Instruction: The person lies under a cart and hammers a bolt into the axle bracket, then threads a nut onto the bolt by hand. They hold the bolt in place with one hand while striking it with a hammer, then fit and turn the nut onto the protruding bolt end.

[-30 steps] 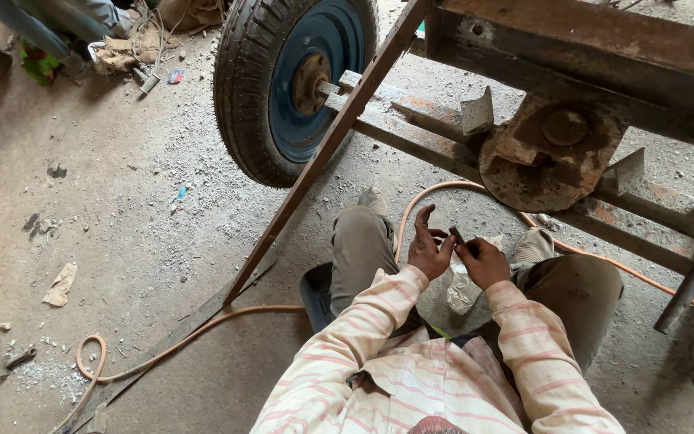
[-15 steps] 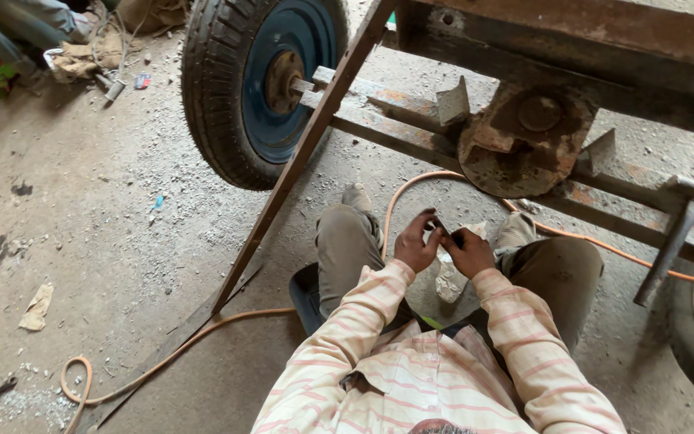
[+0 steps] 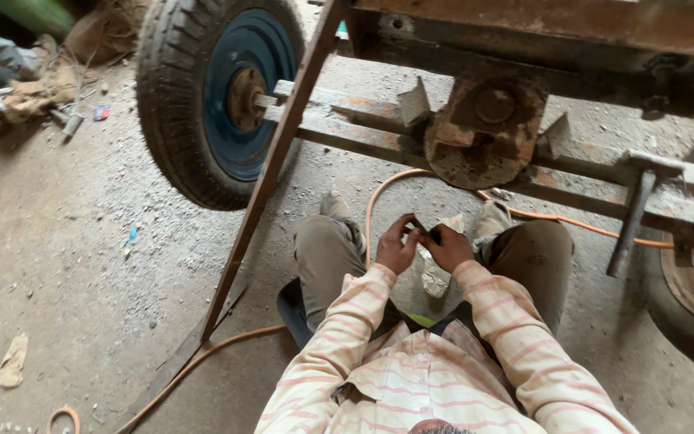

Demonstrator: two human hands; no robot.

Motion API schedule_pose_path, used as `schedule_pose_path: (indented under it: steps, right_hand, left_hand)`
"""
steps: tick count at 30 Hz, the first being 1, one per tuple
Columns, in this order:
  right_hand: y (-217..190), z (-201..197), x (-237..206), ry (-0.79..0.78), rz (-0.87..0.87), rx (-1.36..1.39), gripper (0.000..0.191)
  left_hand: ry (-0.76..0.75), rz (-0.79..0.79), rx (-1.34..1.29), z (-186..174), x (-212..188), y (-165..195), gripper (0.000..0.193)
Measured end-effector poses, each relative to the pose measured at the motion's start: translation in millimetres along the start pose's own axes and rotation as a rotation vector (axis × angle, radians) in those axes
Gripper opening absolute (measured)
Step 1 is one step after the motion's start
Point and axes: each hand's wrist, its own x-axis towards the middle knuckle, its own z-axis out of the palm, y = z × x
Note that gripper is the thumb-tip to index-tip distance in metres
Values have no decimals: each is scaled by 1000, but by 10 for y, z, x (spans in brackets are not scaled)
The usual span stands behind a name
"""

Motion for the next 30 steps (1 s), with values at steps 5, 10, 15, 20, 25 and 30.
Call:
schedule_pose_path:
  steps: [5,10,15,20,25,30]
  right_hand:
    - [31,-3,20,60,-109,29,48]
    - [86,-31,-16,-19,33,-21,43]
    - [108,-77,-70,63,-64,-4,45]
    - [128,-117,-88,61,-42,32,42]
    - [160,-121,-100,97,-69,39,39]
    - [158,-125,-114,101,-60,4,37]
  left_hand:
    - [121,71,-311,50,47,4,59]
    - [28,68,-182,143,68,-99,42]
    - [81,115,-511,207,53,-159,55]
    - [25,75,-261,223,44,-120,40]
    - [46,73,-402,225,46,-41,49]
    - [23,89,-277,222,44,-1,42]
